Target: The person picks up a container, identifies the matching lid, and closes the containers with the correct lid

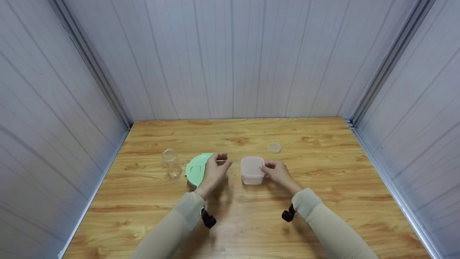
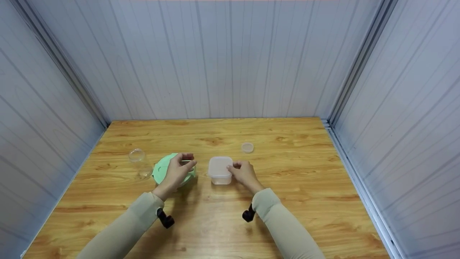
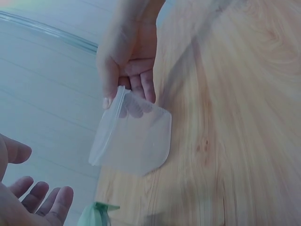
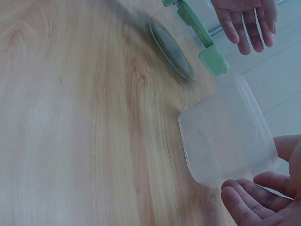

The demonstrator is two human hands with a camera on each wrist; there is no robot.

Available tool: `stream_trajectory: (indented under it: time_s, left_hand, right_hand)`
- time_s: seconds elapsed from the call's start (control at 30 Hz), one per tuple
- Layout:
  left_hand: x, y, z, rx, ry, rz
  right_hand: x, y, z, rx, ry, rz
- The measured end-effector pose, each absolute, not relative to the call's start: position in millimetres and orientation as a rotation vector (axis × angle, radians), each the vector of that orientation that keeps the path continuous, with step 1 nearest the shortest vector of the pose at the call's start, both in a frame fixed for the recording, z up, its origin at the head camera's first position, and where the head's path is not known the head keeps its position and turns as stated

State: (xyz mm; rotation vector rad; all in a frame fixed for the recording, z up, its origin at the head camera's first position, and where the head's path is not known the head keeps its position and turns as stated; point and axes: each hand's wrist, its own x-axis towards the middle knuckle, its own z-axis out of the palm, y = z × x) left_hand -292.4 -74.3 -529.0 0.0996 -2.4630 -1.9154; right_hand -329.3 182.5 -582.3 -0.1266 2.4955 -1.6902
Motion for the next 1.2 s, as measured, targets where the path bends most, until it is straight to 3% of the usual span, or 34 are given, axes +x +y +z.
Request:
stream_trajectory:
  time_s: [1.2]
  left_hand:
    - [-274,-144,-532,0.077,-2.388,-1.720]
  right_hand:
    - [-329,183,-583,-0.123,2.484,-1.708]
